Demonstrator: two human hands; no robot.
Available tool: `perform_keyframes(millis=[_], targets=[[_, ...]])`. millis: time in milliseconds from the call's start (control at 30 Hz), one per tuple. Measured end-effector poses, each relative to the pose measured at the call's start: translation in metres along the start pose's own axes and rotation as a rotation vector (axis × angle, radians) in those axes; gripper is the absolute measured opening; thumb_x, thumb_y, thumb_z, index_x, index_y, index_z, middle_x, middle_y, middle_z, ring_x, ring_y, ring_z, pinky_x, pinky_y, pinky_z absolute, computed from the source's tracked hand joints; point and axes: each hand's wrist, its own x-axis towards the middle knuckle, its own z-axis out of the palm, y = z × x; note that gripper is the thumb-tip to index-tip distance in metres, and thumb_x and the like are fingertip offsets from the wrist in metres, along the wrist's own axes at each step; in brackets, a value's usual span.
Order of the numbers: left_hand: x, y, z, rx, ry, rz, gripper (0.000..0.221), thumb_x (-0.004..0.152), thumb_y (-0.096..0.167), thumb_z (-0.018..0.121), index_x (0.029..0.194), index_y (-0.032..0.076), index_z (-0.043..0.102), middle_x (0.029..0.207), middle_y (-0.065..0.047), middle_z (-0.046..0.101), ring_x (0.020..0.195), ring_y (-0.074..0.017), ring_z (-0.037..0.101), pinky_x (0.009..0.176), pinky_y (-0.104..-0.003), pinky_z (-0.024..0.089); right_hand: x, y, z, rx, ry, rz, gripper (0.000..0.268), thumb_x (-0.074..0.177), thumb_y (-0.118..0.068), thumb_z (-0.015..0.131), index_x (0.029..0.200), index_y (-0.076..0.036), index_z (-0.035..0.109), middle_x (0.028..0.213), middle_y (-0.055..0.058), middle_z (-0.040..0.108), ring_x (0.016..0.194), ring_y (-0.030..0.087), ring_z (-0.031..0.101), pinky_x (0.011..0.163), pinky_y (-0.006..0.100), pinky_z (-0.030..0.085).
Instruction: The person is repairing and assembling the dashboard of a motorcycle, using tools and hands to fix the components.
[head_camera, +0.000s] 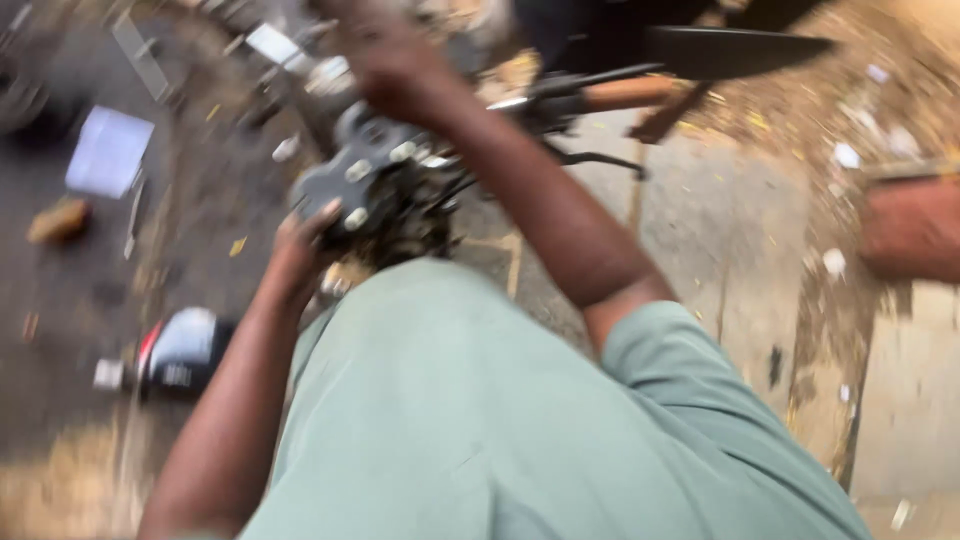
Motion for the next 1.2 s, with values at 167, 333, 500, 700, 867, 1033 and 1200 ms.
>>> perform_keyframes(millis=[167, 333, 500, 700, 867, 1033, 1200], targets=[[0.013, -0.024, -0.014, -0.039, -0.097, 0.021, 0.042, 0.101, 0.022, 0.065, 0.133, -0.005, 0.059, 0.123, -0.016, 0.066, 0.110, -0.0295, 0.067, 0.092, -0.045, 0.060, 0.010, 0.020, 0.032, 0.166, 0.046, 0.039, 0.069, 0.095, -0.002, 0.073, 0.155, -0.026, 0.048, 0.159, 0.007, 0.050, 0.138, 0.025, 0.062, 0.113, 0.041, 0.057], [0.028, -0.030, -0.023, -0.031, -0.090, 0.013, 0.049, 0.102, 0.022, 0.059, 0.143, -0.004, 0.051, 0.128, -0.017, 0.065, 0.113, -0.0337, 0.067, 0.097, -0.053, 0.058, 0.000, -0.031, 0.019, 0.167, 0.068, 0.132, 0.068, 0.100, -0.026, 0.066, 0.155, -0.026, 0.025, 0.157, 0.017, 0.049, 0.078, 0.013, 0.075, 0.067, 0.031, 0.066], [0.025, -0.034, -0.028, -0.068, -0.034, -0.034, 0.048, 0.101, 0.024, 0.059, 0.141, -0.002, 0.052, 0.129, -0.016, 0.066, 0.116, -0.0340, 0.067, 0.098, -0.054, 0.057, -0.015, -0.100, -0.058, 0.712, -0.153, 0.592, 0.048, 0.117, -0.036, 0.040, 0.160, -0.016, 0.036, 0.126, 0.021, 0.070, 0.074, 0.018, 0.075, 0.063, 0.035, 0.068], [0.031, -0.044, -0.042, 0.002, -0.025, -0.033, 0.048, 0.102, 0.026, 0.070, 0.133, -0.010, 0.061, 0.122, -0.019, 0.067, 0.109, -0.0322, 0.069, 0.093, -0.047, 0.059, -0.049, -0.028, -0.062, 0.348, 0.355, -0.150, 0.067, 0.089, -0.032, 0.085, 0.139, -0.012, 0.045, 0.129, 0.005, 0.057, 0.113, 0.025, 0.064, 0.100, 0.041, 0.056], [0.001, -0.015, -0.011, -0.103, -0.041, -0.033, 0.049, 0.092, 0.025, 0.069, 0.133, 0.001, 0.056, 0.117, -0.014, 0.069, 0.102, -0.0277, 0.072, 0.091, -0.047, 0.063, -0.082, -0.002, -0.055, 0.108, 0.255, 0.173, 0.026, 0.109, -0.010, 0.058, 0.135, -0.015, 0.052, 0.113, 0.004, 0.069, 0.082, 0.021, 0.070, 0.066, 0.030, 0.062], [0.004, -0.013, -0.007, -0.032, -0.029, -0.057, 0.052, 0.092, 0.028, 0.070, 0.133, -0.001, 0.056, 0.116, -0.016, 0.070, 0.100, -0.0277, 0.073, 0.090, -0.046, 0.065, -0.105, -0.009, -0.052, 0.128, 0.327, -0.039, 0.032, 0.110, -0.003, 0.063, 0.136, -0.015, 0.049, 0.114, 0.005, 0.066, 0.102, 0.018, 0.074, 0.085, 0.033, 0.068], [0.002, -0.014, -0.006, -0.019, -0.016, -0.051, 0.059, 0.089, 0.030, 0.073, 0.135, -0.001, 0.054, 0.116, -0.017, 0.070, 0.101, -0.0267, 0.073, 0.091, -0.045, 0.065, -0.107, -0.010, -0.045, 0.129, 0.317, -0.074, 0.038, 0.110, -0.004, 0.064, 0.141, -0.017, 0.047, 0.114, 0.003, 0.065, 0.103, 0.017, 0.073, 0.088, 0.030, 0.069]])
